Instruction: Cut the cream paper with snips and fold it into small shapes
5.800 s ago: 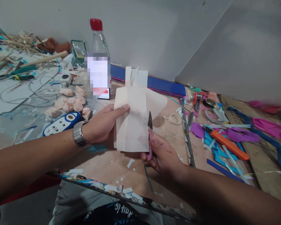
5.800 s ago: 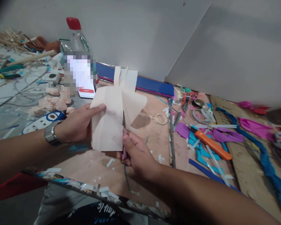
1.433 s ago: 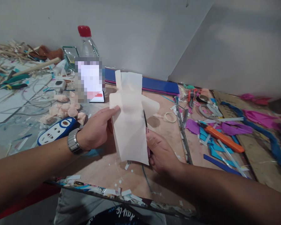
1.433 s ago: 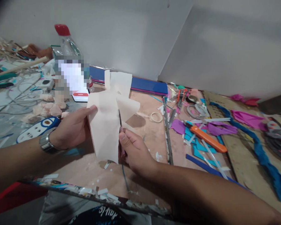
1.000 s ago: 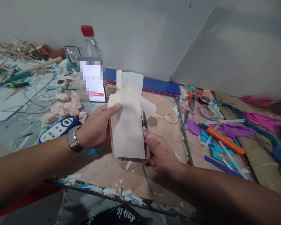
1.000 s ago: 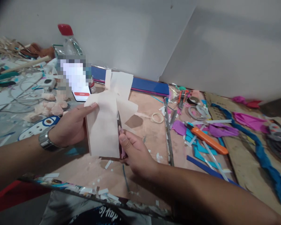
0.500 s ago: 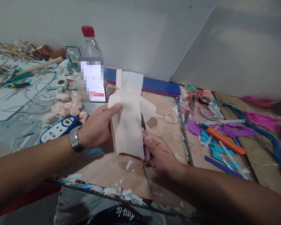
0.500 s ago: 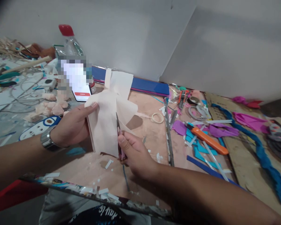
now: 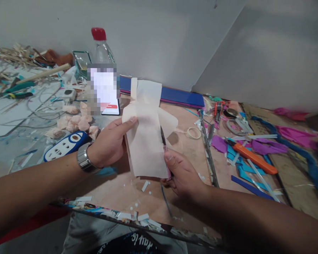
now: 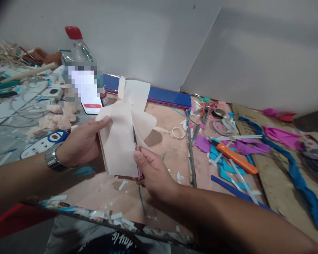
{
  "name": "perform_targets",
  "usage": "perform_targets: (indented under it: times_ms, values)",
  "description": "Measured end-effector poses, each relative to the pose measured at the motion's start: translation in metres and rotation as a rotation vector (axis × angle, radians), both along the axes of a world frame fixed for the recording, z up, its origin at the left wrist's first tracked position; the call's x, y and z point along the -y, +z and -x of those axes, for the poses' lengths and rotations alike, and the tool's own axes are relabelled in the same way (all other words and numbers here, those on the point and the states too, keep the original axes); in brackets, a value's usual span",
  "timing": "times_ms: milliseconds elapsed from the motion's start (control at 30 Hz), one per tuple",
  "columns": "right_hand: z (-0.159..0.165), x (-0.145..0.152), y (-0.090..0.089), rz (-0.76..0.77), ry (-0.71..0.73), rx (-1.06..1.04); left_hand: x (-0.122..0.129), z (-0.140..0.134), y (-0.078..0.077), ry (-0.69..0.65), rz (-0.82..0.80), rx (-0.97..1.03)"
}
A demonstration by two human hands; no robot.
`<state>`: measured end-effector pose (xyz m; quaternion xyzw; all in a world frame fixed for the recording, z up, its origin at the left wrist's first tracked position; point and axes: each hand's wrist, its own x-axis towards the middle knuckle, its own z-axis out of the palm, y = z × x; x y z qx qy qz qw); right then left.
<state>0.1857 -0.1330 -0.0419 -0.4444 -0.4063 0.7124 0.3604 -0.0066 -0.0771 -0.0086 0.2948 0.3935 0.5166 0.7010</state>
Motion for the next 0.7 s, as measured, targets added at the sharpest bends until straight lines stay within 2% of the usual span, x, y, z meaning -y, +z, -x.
perform_targets:
  times_ms: [267,567,700]
  values:
    - [0.0017,-0.0006,0.0003,-0.036,-0.009,-0.03,0.0006,-0.0005,0.0016,0.005,0.007,-0.003]
    - [0.0012,0.0011,0.0008,0.015,-0.011,-0.041,0.0005,0.0012,0.0009,-0.004,-0.008,-0.012]
    - [-0.0012,0.0018,0.001,0.014,0.001,-0.039,-0.0009,0.0027,-0.001,0.042,-0.039,-0.013]
